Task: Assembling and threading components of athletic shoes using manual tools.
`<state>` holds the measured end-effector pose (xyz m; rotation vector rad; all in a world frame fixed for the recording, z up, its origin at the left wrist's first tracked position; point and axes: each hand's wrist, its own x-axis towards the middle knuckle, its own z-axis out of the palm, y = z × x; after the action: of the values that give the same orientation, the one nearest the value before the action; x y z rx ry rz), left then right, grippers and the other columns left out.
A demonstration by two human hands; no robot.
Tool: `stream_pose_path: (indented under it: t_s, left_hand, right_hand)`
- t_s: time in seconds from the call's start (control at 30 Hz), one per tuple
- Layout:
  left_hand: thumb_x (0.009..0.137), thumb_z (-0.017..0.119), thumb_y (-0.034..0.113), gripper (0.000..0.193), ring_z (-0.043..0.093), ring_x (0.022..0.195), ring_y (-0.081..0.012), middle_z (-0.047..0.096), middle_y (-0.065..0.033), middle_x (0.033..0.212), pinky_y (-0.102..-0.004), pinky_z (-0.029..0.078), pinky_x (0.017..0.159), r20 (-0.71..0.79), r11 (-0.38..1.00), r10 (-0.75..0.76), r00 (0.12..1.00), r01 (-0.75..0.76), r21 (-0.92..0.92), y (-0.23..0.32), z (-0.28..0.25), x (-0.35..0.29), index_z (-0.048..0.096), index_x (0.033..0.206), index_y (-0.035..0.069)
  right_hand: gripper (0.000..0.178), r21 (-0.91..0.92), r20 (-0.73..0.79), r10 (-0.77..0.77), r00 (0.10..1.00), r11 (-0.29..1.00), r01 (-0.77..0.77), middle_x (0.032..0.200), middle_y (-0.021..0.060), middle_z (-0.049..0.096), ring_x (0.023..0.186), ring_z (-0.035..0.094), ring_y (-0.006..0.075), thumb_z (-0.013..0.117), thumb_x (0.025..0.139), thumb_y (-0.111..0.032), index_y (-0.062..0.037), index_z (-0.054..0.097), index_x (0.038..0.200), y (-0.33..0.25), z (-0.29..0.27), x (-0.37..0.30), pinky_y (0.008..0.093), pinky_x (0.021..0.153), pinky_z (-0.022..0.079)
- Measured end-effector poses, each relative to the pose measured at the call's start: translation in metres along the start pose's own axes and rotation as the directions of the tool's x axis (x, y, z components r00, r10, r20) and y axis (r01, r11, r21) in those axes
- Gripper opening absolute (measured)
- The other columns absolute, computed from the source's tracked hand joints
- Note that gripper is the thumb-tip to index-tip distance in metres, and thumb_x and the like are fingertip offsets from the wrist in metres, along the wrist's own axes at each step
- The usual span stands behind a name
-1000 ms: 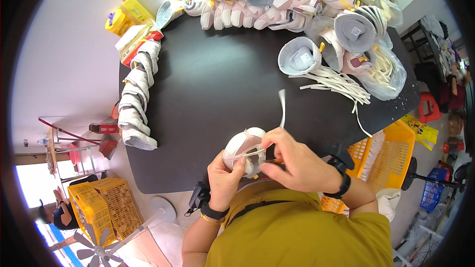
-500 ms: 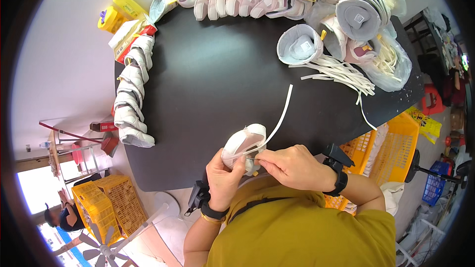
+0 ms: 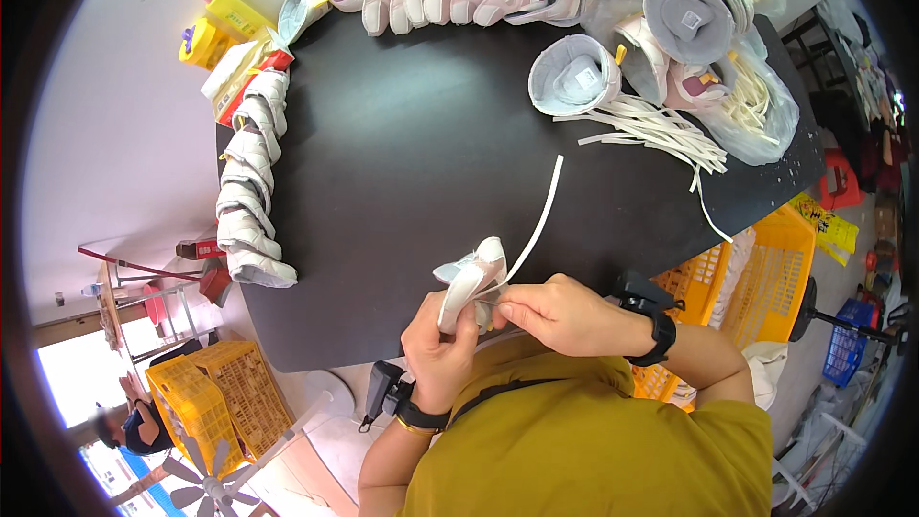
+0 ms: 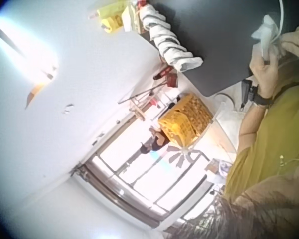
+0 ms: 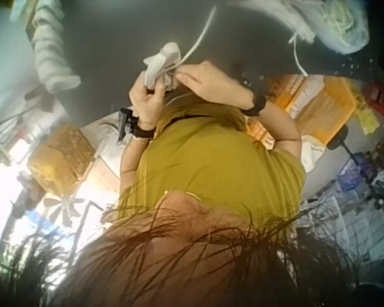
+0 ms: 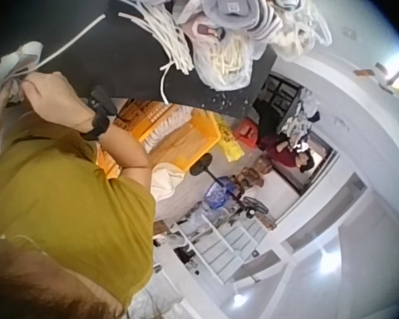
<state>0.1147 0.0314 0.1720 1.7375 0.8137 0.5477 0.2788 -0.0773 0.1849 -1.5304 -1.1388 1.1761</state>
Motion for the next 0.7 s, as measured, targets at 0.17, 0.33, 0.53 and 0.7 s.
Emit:
stream_pose_path:
  t_s: [0.17,0.33,0.53,0.7]
  left_hand:
    - [0.078,0.066,-0.010,0.027,0.052,0.056,-0.0196,0.057,-0.0087,0.070,-0.0298,0.042,0.051,0.087,0.900,0.358,0.930,-0.368,0.234,-0.001,-0.004,0.009,0.067,0.103,-0.001]
    - [0.070,0.067,-0.013,0.036,0.055,0.058,-0.0252,0.056,-0.0112,0.070,-0.0333,0.045,0.051,0.172,0.814,0.444,0.879,-0.476,0.334,-0.002,-0.004,0.015,0.064,0.105,-0.003]
    - [0.066,0.066,-0.014,0.041,0.057,0.060,-0.0258,0.057,-0.0122,0.071,-0.0340,0.046,0.053,0.232,0.728,0.524,0.820,-0.572,0.379,0.000,-0.001,0.022,0.062,0.106,-0.006]
    - [0.062,0.067,-0.014,0.045,0.058,0.060,-0.0259,0.057,-0.0122,0.072,-0.0339,0.047,0.052,0.259,0.677,0.583,0.770,-0.637,0.369,-0.004,-0.004,0.020,0.062,0.106,-0.008]
  right_hand:
    - [0.027,0.807,0.393,0.289,0.873,0.346,-0.478,0.058,-0.0052,0.039,0.042,0.027,0.0053,0.041,0.105,-0.026,-0.0056,0.057,0.096,0.004,0.017,-0.007,0.0240,0.039,0.022]
    - [0.027,0.841,0.388,0.335,0.858,0.251,-0.479,0.059,-0.0027,0.044,0.041,0.031,0.0082,0.044,0.104,-0.026,-0.0042,0.055,0.092,0.000,0.024,-0.004,0.0262,0.037,0.025]
    - [0.028,-0.028,-0.179,0.021,0.984,0.999,-0.027,0.058,-0.0025,0.047,0.046,0.043,0.0091,0.044,0.104,-0.021,-0.0024,0.060,0.091,0.003,0.027,-0.001,0.0276,0.047,0.037]
    - [0.026,0.570,0.176,0.310,0.934,0.742,-0.354,0.055,-0.0034,0.042,0.040,0.035,0.0089,0.043,0.104,-0.025,-0.0056,0.054,0.091,-0.005,0.017,0.001,0.0272,0.038,0.028]
